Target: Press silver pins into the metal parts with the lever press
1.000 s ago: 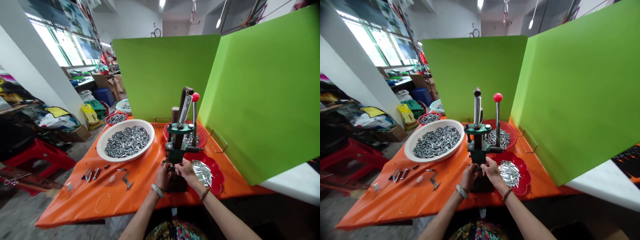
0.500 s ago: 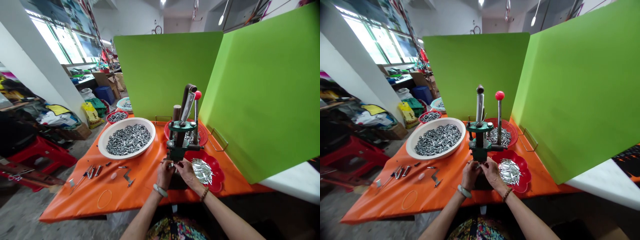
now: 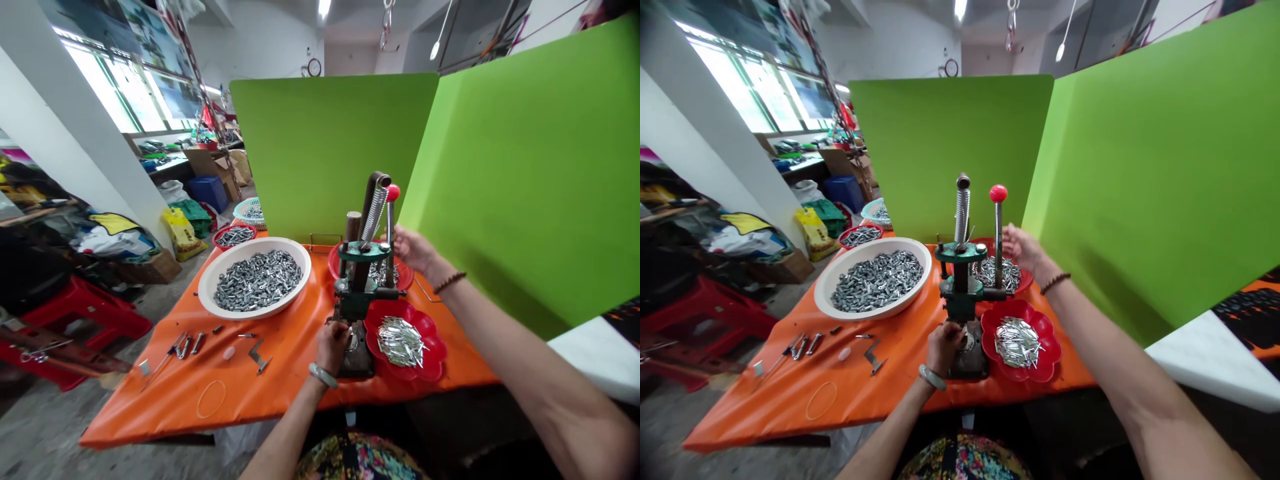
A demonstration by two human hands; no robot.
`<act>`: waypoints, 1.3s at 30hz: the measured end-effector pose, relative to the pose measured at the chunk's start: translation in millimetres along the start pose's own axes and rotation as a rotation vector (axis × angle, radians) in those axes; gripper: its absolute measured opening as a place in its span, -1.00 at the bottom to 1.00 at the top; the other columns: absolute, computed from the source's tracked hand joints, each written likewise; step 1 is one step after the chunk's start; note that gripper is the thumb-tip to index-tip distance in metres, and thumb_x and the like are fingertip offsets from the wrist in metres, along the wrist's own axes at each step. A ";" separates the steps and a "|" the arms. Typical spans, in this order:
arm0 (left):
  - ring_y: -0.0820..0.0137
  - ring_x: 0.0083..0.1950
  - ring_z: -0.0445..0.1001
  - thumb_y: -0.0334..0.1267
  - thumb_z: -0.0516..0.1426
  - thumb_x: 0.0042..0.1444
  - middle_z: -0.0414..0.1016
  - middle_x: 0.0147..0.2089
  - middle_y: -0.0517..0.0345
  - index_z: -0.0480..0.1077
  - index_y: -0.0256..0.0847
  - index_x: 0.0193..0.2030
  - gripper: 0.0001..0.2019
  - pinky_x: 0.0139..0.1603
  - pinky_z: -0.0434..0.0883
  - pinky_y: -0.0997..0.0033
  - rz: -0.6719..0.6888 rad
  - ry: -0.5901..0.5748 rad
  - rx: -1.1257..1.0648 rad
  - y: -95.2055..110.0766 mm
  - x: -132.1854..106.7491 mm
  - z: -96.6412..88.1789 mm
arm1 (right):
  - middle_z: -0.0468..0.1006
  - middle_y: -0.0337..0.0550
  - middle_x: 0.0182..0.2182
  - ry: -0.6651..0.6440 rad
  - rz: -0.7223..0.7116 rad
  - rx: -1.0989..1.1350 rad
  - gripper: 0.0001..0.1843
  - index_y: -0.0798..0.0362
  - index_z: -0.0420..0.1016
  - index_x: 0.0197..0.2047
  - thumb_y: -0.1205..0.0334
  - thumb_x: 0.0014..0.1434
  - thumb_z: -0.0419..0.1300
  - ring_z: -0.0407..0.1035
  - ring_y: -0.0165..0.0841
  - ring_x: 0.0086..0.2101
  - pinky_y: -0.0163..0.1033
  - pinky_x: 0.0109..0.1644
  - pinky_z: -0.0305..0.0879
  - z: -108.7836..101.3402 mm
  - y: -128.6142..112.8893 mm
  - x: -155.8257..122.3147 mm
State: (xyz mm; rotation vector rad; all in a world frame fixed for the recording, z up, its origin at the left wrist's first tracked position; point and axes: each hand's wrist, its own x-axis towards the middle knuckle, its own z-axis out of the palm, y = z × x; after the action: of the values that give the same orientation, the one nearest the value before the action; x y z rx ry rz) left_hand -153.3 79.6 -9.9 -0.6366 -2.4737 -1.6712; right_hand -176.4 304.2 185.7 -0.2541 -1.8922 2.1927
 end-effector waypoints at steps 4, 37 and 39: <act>0.58 -0.48 0.30 -0.29 0.13 -0.10 0.40 -0.51 0.20 0.38 -0.25 -0.49 -0.92 -0.41 0.24 0.60 -0.013 -0.009 0.021 0.9 -0.9 -0.4 | 0.38 -0.19 -0.36 -0.128 -0.216 0.069 -0.62 0.14 0.26 -0.23 -0.05 0.15 0.00 0.24 -0.57 -0.34 -0.35 -0.21 0.28 27.7 -79.5 26.3; 0.49 -0.29 0.32 -0.31 0.22 -0.19 0.36 -0.32 0.16 0.35 -0.20 -0.23 -0.70 -0.24 0.30 0.48 -0.087 -0.152 -0.030 -26.9 -1.4 6.0 | 0.39 -0.25 -0.54 -0.925 -0.418 -1.428 -0.90 0.07 0.31 -0.42 0.36 0.08 0.01 0.16 -0.47 -0.55 -0.31 -0.48 -0.08 87.5 47.6 -219.0; 0.48 -0.27 0.32 -0.31 0.22 -0.19 0.36 -0.31 0.16 0.35 -0.20 -0.24 -0.70 -0.23 0.29 0.48 -0.101 -0.155 -0.032 -28.1 -1.5 6.8 | 0.37 -0.23 -0.55 -0.876 -0.524 -1.422 -0.94 0.09 0.28 -0.44 0.38 0.03 0.01 0.13 -0.45 -0.55 -0.29 -0.48 -0.12 78.6 87.4 -214.4</act>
State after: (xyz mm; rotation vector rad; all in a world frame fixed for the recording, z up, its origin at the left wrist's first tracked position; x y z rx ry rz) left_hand -161.7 76.4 -37.3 -0.6803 -2.6320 -1.7637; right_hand 1.3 156.1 106.6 1.0034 -3.0823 0.2709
